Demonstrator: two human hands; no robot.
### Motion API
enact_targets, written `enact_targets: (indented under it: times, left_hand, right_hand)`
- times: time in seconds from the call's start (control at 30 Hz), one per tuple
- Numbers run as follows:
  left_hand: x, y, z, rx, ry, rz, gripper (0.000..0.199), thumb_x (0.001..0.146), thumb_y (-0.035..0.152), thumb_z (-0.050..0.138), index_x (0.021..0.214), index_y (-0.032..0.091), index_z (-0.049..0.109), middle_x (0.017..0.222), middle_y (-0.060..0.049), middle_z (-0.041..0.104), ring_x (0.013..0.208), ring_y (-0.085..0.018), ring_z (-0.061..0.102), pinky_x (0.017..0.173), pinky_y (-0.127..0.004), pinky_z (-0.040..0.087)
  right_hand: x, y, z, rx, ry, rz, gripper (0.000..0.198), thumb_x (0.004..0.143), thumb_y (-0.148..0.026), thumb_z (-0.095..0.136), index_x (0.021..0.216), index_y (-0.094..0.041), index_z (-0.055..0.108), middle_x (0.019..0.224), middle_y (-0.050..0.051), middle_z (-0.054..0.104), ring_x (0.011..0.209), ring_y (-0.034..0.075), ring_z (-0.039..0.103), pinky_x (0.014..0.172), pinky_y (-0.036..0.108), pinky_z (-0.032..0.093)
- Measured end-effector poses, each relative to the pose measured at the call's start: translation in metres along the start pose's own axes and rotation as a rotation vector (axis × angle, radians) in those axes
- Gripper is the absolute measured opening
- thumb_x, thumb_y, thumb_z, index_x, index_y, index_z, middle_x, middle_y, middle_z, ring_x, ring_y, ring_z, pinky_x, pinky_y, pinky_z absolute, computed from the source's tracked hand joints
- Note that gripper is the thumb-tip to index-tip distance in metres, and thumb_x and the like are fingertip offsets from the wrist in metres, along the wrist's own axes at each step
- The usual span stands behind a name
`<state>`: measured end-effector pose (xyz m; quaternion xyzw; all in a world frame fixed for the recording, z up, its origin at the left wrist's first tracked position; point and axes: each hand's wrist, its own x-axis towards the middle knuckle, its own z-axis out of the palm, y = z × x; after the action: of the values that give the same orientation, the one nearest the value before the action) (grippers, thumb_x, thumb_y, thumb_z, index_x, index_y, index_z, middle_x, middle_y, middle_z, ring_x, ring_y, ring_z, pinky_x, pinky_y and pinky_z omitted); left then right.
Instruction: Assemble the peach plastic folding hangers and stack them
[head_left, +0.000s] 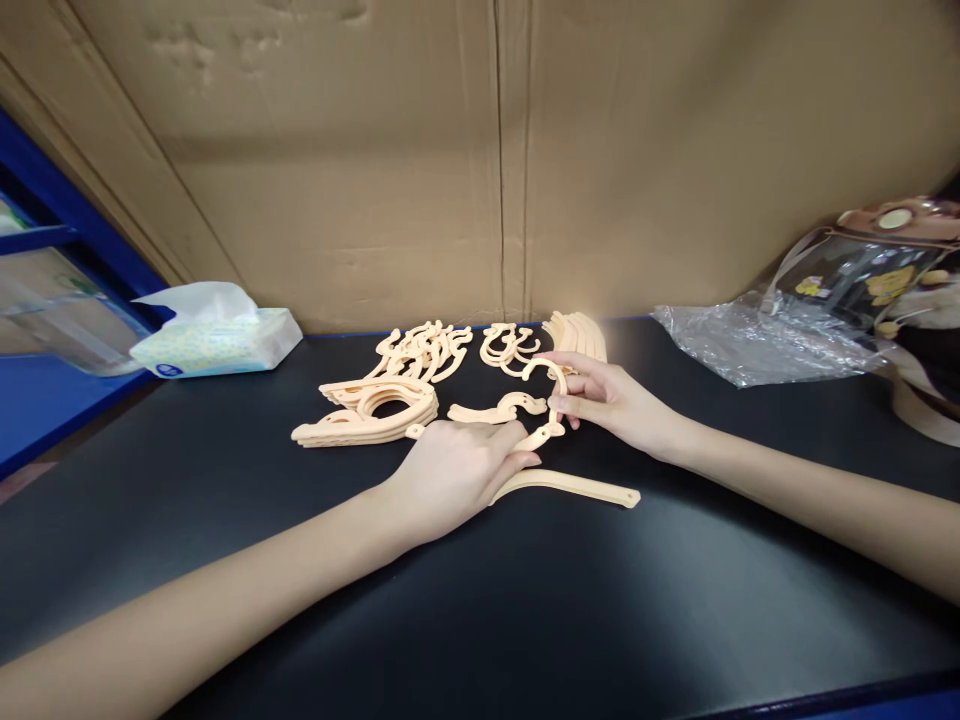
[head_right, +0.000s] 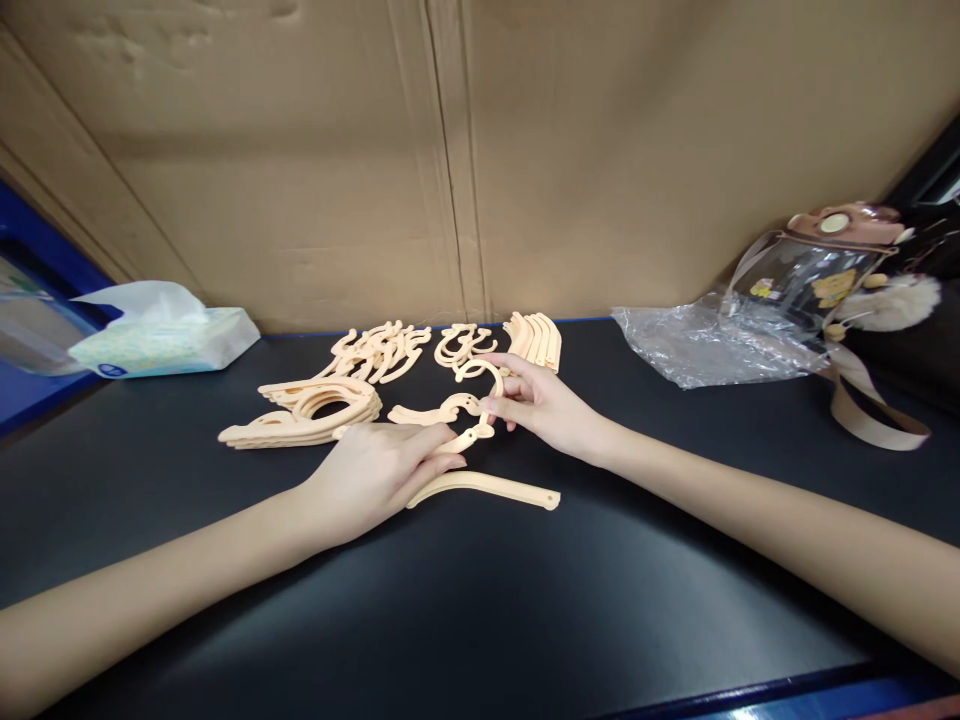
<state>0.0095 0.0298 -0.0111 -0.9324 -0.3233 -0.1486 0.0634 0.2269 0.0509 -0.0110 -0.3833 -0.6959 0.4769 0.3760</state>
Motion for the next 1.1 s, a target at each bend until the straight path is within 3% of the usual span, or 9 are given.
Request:
enact_targets:
  times: [0.57,0.73,0.93,1.1]
  left_hand:
    - [0.001,0.001,-0.001,0.05,0.03,0.004,0.031,0.099,0.036,0.039,0.078,0.017,0.052,0.065,0.001,0.066,0.052,-0.014,0.061,0.049,-0.023,0.031]
    - [0.001,-0.002,0.0,0.105,0.157,0.014,0.03,0.102,0.034,0.029,0.098,0.017,0.054,0.071,-0.001,0.068,0.057,-0.015,0.064,0.049,-0.023,0.033]
    - [0.0,-0.002,-0.001,0.063,0.112,0.006,0.026,0.101,0.034,0.032,0.089,0.018,0.049,0.065,0.001,0.066,0.052,-0.015,0.061,0.048,-0.024,0.032]
    - [0.001,-0.001,-0.001,-0.026,0.036,-0.014,0.028,0.1,0.034,0.034,0.079,0.019,0.045,0.061,0.001,0.061,0.049,-0.015,0.058,0.047,-0.023,0.031]
  right_hand:
    - [-0.002,0.001,0.002,-0.018,0.006,-0.027,0.051,0.083,-0.026,0.06,0.13,-0.018,0.044,0.067,-0.005,0.06,0.065,0.014,0.059,0.069,0.032,0.049]
    - [-0.007,0.005,0.015,-0.022,-0.157,-0.049,0.047,0.083,-0.025,0.059,0.128,-0.018,0.046,0.085,0.001,0.066,0.08,0.017,0.064,0.079,0.036,0.049]
    - [-0.003,0.005,0.012,0.048,0.046,0.01,0.048,0.081,-0.027,0.062,0.126,-0.019,0.05,0.072,-0.003,0.062,0.071,0.016,0.059,0.072,0.033,0.047]
    - [-0.002,0.003,0.006,0.25,0.211,0.083,0.059,0.075,-0.028,0.069,0.13,-0.017,0.05,0.066,-0.005,0.054,0.063,0.012,0.049,0.068,0.03,0.041]
